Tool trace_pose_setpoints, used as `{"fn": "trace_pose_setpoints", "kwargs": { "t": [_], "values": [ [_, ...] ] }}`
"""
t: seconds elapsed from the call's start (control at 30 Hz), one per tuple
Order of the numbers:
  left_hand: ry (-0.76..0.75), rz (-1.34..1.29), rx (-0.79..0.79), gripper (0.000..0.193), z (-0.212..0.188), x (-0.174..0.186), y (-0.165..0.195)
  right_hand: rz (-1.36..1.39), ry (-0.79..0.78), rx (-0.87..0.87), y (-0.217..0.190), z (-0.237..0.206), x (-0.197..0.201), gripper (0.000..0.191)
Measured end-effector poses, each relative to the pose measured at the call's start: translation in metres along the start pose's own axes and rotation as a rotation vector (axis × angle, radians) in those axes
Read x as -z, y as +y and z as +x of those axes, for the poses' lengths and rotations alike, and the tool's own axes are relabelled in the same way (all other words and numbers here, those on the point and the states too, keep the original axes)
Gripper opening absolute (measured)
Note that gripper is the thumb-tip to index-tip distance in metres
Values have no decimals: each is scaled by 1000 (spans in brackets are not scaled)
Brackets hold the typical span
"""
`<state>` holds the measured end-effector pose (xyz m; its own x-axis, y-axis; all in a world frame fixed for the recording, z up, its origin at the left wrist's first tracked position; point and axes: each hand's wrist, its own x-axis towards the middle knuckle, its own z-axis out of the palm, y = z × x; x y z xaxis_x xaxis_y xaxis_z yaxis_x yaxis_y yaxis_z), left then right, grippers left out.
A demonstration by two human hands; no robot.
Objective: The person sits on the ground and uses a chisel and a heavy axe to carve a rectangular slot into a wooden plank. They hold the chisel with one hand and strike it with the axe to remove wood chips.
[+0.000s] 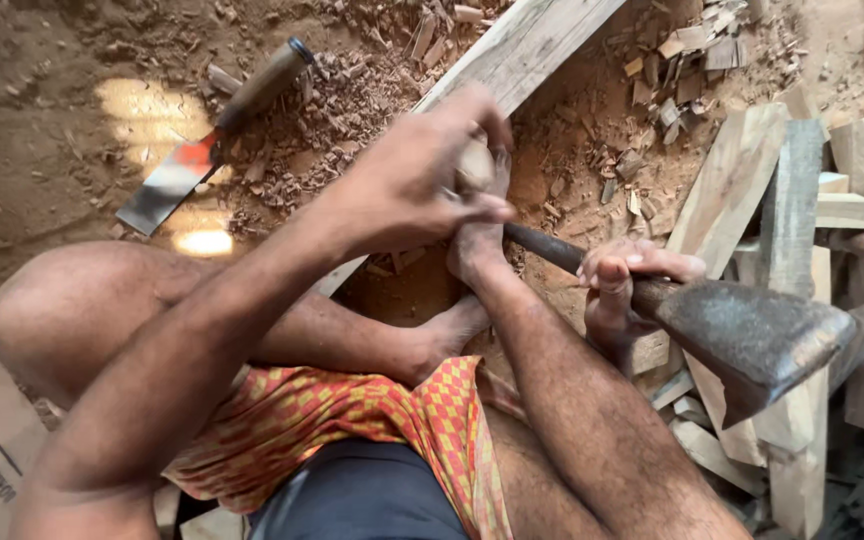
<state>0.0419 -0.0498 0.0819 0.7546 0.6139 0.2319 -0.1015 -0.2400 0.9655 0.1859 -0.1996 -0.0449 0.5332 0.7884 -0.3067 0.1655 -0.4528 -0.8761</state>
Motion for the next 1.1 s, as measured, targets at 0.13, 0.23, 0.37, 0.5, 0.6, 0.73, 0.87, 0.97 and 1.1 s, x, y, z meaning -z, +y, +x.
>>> {"fn": "trace_pose_setpoints", "kwargs": {
  "t": [0.13,0.23,0.37,0.5,0.6,0.73,0.87,0.97,1.1],
  "values": [
    [-75,-226,87,35,11,-17,-5,496,-10,-371,-3,-5,-8,44],
    [-29,-296,-62,35,17,-29,-29,510,11,-415,-2,-5,-11,44],
    [-46,-246,-105,36,17,-37,-48,536,24,-448,3,-4,-15,45],
    [-7,-230,-86,35,14,-37,-49,546,25,-478,8,-4,-20,45],
    [-4,-222,-48,36,13,-39,-50,546,32,-493,10,-4,-23,45],
    [25,-196,-92,36,14,-48,-58,542,32,-499,12,-3,-22,46],
    [89,-180,-109,37,15,-60,-68,542,34,-503,17,-1,-19,46],
    [191,-93,-27,37,17,-62,-76,537,36,-495,19,0,-18,46],
    [173,-106,-26,41,17,-62,-82,532,37,-497,18,0,-19,47]
  ]
}}
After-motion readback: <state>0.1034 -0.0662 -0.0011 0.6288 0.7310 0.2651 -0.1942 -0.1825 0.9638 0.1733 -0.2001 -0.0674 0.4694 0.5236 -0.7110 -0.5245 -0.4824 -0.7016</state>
